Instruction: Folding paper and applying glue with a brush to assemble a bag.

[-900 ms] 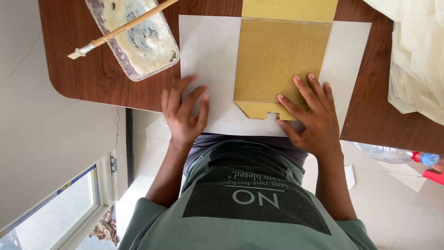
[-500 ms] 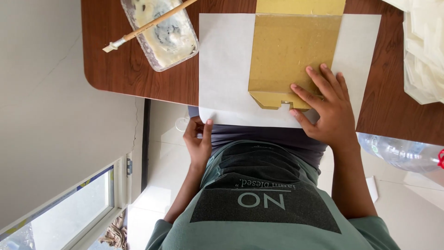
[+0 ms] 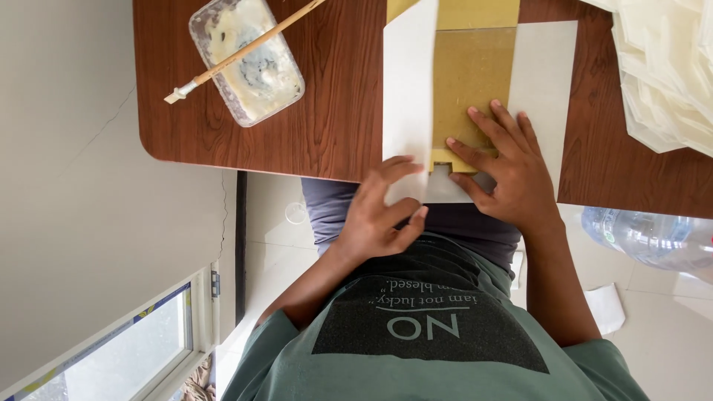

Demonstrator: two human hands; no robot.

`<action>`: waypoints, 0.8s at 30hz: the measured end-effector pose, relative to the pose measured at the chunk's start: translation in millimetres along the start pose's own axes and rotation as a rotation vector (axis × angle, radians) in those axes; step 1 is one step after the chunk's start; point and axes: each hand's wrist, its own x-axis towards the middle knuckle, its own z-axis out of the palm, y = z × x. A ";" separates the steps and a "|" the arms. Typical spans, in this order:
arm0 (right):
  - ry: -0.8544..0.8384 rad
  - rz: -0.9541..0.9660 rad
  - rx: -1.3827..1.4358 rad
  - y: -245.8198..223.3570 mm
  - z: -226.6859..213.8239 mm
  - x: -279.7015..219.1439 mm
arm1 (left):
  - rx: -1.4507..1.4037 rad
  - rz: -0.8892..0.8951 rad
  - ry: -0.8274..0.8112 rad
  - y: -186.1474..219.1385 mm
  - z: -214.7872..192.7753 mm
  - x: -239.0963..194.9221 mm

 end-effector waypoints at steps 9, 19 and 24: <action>-0.145 0.085 0.041 7.6 2.0 -0.8 | 0.246 0.048 -0.327 -8.9 20.7 22.2; -0.159 0.041 -0.067 6.4 -3.1 3.0 | -0.016 0.116 -0.398 -60.6 -9.5 64.1; -0.143 0.036 -0.073 8.0 -3.8 3.7 | 0.488 0.088 -0.645 -102.1 -21.7 91.3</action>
